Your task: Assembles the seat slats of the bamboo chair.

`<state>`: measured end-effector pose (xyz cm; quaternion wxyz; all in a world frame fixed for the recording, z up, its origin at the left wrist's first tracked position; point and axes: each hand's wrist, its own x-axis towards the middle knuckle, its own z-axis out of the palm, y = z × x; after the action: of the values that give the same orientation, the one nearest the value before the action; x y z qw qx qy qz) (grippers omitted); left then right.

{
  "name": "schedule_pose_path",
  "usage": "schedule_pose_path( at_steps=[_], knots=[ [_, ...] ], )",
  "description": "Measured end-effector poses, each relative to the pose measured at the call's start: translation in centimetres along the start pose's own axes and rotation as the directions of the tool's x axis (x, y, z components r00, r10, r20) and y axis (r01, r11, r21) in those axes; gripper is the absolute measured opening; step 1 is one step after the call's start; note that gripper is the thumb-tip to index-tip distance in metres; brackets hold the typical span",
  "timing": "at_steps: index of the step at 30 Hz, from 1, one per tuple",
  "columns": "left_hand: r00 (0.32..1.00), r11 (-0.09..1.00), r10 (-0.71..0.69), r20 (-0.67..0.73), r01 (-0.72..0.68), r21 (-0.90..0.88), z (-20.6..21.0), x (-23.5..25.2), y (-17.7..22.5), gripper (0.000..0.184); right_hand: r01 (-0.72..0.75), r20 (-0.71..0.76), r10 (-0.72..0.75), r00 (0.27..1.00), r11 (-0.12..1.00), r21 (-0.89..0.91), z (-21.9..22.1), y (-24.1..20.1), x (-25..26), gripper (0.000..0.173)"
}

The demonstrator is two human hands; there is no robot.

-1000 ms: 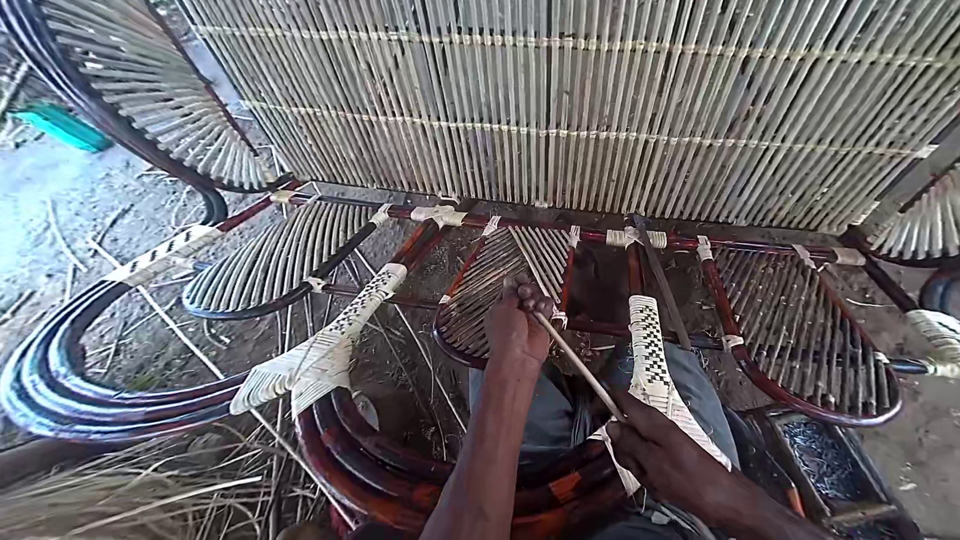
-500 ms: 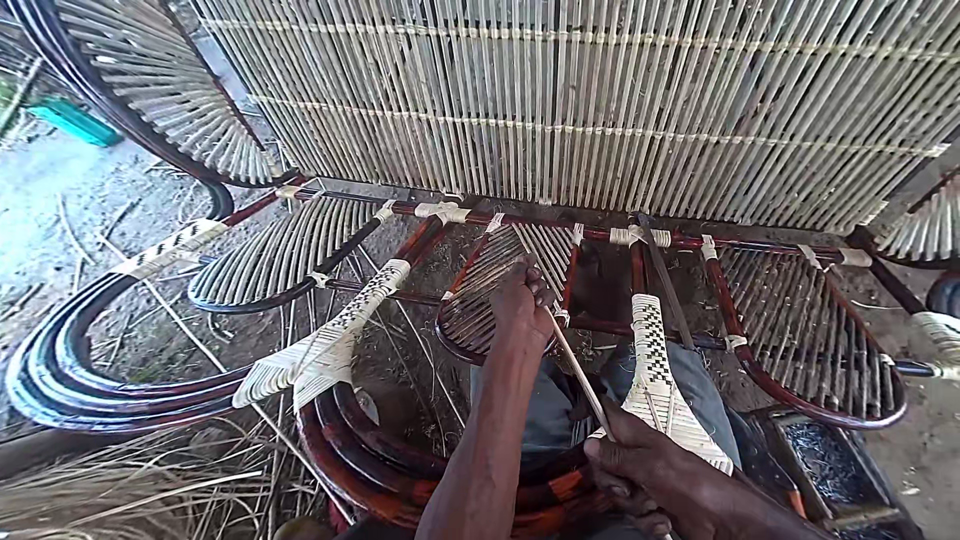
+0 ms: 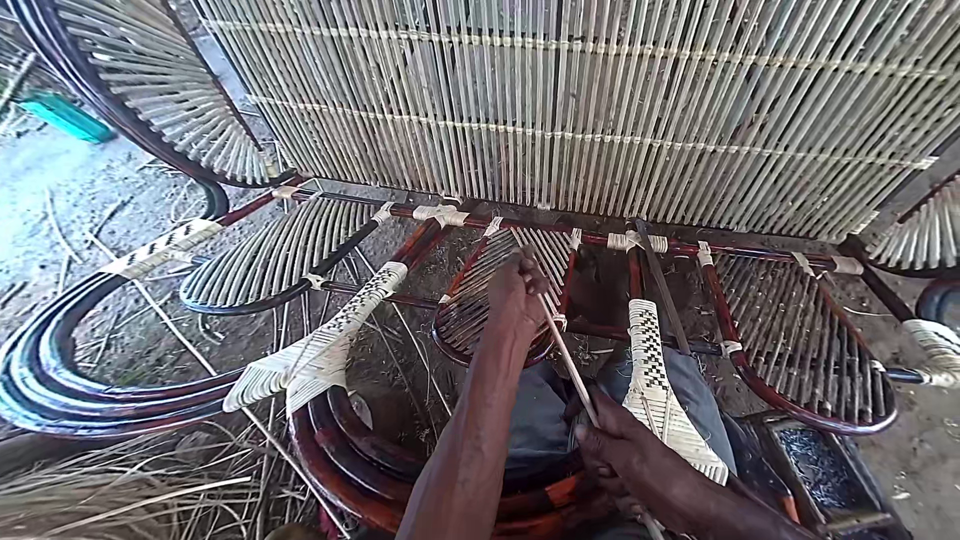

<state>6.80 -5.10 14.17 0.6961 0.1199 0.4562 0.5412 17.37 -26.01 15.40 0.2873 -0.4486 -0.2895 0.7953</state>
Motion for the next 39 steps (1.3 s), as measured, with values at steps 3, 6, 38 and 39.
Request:
schedule_pose_path(
  at_steps=[3, 6, 38, 39],
  knots=[
    [0.985, 0.988, 0.154, -0.078, -0.155, -0.008, -0.8, 0.8, 1.8, 0.026, 0.043, 0.01, -0.043, 0.999, 0.999, -0.024, -0.9, 1.9, -1.2, 0.021],
    [0.978, 0.986, 0.166, -0.125, -0.169, -0.015, -1.3, 1.2, 2.4, 0.024, 0.058, 0.025, -0.058, 0.998, 0.998, 0.009, -0.8, 2.9, -2.2, 0.02],
    [0.91, 0.182, 0.396, 0.118, -0.204, 0.962, -6.5, 3.2, -5.7, 0.042, -0.045, -0.095, 0.042, 0.995, 0.998, -0.032, -1.8, 2.2, 6.3, 0.03],
    [0.915, 0.174, 0.383, 0.126, -0.205, 0.963, -6.6, 3.6, -5.5, 0.038, -0.006, -0.104, -0.014, 0.994, 0.98, -0.198, -2.3, 1.9, 6.4, 0.039]
  ],
)
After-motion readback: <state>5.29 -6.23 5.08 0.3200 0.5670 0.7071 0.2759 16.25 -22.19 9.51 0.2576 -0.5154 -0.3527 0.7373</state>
